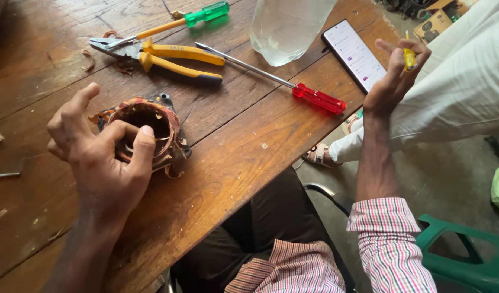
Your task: The person holds a burnt electric motor stator housing on a wooden workbench and uses a small yellow screwdriver to pry and scrape old copper windings and insulation out of its core, picking out loose debris by hand between passes with the tool.
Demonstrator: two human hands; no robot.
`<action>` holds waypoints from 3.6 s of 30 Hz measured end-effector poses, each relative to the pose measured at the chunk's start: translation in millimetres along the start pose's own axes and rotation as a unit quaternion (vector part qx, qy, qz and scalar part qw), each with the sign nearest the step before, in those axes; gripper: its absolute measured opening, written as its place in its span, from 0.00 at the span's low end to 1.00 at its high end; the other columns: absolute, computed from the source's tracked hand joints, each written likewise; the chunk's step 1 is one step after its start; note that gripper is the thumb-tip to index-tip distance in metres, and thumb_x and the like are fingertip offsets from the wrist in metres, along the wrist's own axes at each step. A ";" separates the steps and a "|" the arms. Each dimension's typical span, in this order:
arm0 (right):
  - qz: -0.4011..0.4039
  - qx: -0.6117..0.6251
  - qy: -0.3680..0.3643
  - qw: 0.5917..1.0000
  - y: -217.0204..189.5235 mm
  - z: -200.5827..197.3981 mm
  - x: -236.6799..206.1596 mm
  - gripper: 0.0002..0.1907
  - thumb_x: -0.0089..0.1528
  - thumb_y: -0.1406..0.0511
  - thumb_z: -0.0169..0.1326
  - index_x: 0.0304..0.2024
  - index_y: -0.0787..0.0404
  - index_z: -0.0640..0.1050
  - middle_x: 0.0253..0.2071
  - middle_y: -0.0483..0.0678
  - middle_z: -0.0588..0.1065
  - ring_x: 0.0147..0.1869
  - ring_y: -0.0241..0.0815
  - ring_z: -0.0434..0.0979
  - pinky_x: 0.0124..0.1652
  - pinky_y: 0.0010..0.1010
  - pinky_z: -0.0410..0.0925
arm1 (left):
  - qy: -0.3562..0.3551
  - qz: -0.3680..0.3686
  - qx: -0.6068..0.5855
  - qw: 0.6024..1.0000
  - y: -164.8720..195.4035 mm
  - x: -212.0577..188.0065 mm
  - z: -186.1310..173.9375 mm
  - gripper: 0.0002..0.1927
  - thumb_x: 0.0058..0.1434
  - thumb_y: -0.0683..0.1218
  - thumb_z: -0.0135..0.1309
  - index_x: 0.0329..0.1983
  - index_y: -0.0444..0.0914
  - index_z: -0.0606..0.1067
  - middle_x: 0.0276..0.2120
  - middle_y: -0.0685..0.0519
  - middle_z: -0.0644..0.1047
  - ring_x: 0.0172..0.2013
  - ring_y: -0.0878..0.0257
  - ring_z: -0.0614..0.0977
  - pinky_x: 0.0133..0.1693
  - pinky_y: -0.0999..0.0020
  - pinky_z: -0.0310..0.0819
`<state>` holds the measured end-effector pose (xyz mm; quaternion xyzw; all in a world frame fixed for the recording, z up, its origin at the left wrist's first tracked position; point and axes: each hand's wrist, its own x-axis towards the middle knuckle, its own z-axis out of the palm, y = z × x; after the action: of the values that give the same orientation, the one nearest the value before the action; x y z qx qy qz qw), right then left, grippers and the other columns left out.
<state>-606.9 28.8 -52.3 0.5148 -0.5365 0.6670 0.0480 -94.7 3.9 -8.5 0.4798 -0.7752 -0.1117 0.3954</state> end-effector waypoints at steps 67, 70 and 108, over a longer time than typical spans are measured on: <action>0.043 -0.031 -0.022 0.998 4.8 3.8 25.0 0.13 0.77 0.61 0.43 0.55 0.65 0.69 0.45 0.50 0.72 0.43 0.45 0.87 0.61 0.36 0.67 | -0.035 -0.022 -0.089 0.995 5.0 9.9 -0.4 0.15 0.61 0.53 0.57 0.27 0.40 0.69 0.63 0.47 0.66 0.64 0.53 0.60 0.68 0.48 0.47; 0.038 -0.039 -0.027 0.998 12.9 -0.8 23.8 0.13 0.77 0.61 0.43 0.55 0.65 0.69 0.46 0.50 0.73 0.42 0.45 0.88 0.61 0.34 0.67 | -0.049 0.007 -0.043 0.998 0.4 6.1 1.0 0.14 0.60 0.53 0.60 0.27 0.41 0.72 0.65 0.46 0.66 0.66 0.51 0.59 0.68 0.48 0.46; -0.030 -0.155 -0.156 0.975 -29.0 16.0 26.4 0.13 0.75 0.63 0.43 0.54 0.68 0.68 0.51 0.50 0.74 0.56 0.50 0.83 0.60 0.42 0.70 | -0.038 0.011 -0.061 0.997 4.9 3.4 -0.3 0.06 0.63 0.48 0.61 0.37 0.42 0.80 0.64 0.47 0.68 0.66 0.52 0.61 0.67 0.53 0.49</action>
<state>-591.1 15.8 -15.2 0.6149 -0.6183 0.4854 0.0633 -98.5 3.7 -3.9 0.4415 -0.7868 -0.1719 0.3956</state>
